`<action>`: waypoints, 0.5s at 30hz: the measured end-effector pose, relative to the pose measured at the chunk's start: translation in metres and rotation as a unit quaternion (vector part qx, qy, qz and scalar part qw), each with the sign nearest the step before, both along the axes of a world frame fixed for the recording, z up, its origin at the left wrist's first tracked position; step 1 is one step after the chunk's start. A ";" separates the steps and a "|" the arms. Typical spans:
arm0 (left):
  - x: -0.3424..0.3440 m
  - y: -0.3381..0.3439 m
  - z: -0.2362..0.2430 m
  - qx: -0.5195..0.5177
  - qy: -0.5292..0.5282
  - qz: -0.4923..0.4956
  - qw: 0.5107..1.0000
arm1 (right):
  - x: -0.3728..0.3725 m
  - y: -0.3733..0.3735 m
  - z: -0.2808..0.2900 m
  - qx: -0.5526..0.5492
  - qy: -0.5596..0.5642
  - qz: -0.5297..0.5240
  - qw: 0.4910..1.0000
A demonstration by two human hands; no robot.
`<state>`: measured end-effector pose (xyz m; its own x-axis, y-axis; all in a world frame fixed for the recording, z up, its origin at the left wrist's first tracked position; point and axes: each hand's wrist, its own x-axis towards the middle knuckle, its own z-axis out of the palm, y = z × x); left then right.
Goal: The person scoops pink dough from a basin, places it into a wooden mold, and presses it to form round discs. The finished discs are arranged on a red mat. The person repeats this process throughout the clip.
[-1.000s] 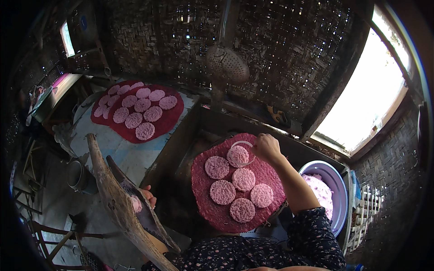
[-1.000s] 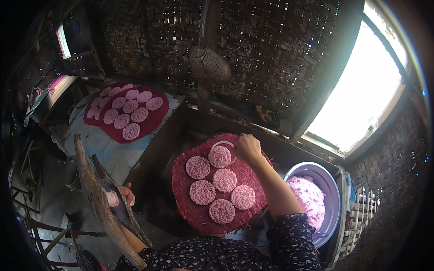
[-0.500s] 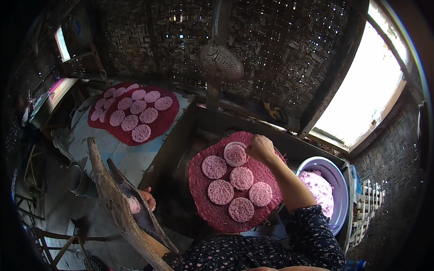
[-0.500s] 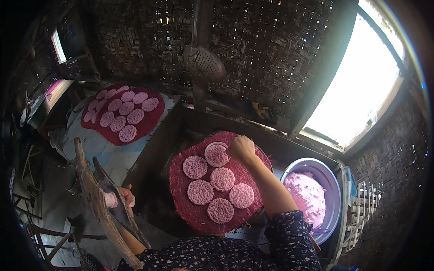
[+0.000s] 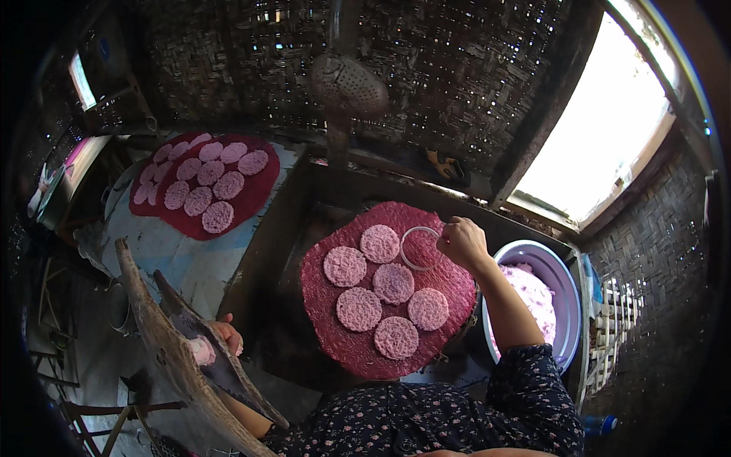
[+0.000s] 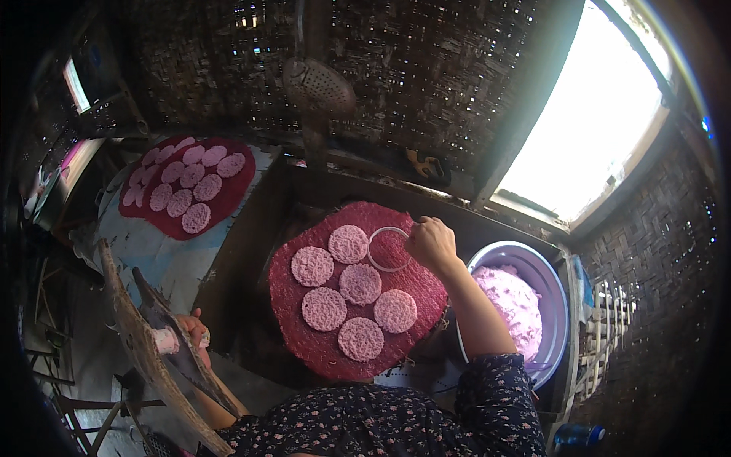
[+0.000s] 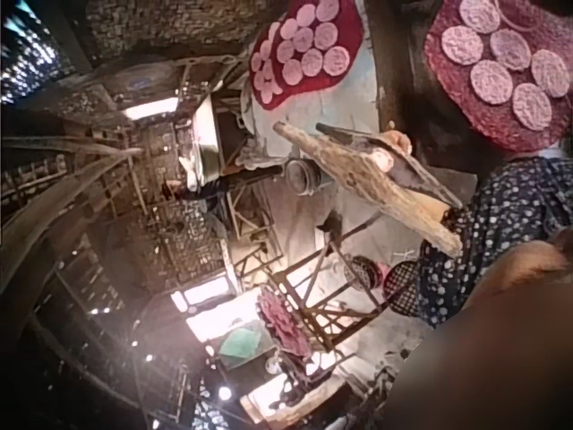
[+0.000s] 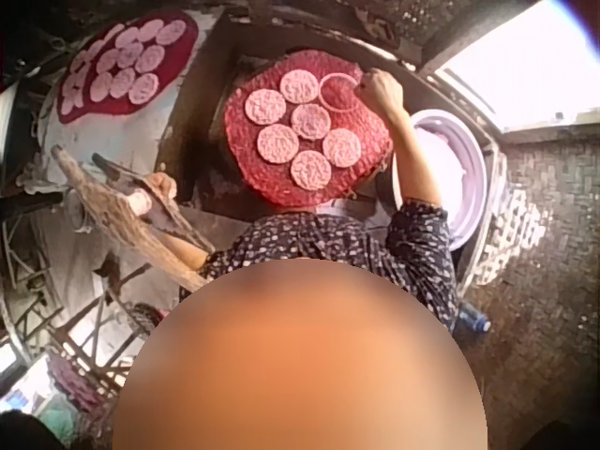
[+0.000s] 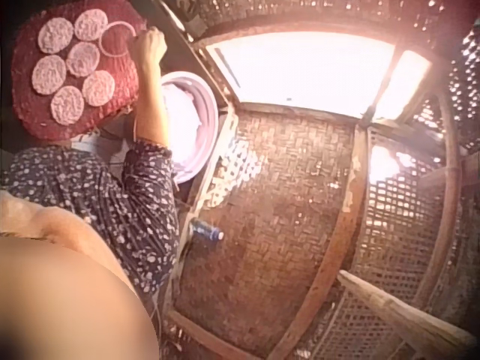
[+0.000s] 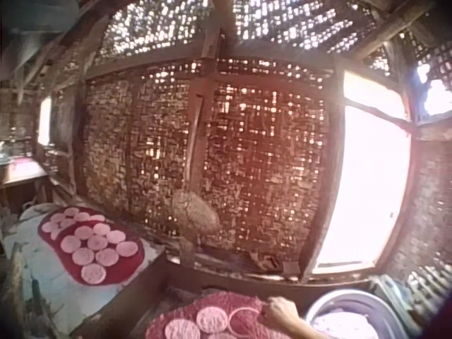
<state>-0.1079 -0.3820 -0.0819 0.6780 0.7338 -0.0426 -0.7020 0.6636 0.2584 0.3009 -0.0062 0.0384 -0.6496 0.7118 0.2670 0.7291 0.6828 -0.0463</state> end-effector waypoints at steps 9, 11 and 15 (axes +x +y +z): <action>0.098 0.006 0.049 0.254 0.473 0.660 0.525 | 0.014 -0.004 -0.019 -0.024 -0.002 -0.024 0.999; 0.101 0.006 0.054 0.250 0.478 0.666 0.516 | 0.020 -0.002 -0.020 -0.054 0.027 -0.022 0.998; 0.104 0.000 0.056 0.243 0.479 0.675 0.506 | 0.046 0.008 -0.023 -0.016 0.157 -0.060 0.986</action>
<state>-0.0042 -0.3824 -0.0256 -0.6159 0.5824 0.5305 0.1709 -0.5586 0.8117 0.3465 0.0016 0.0155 -0.4487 0.7903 0.4172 0.7513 0.5864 -0.3028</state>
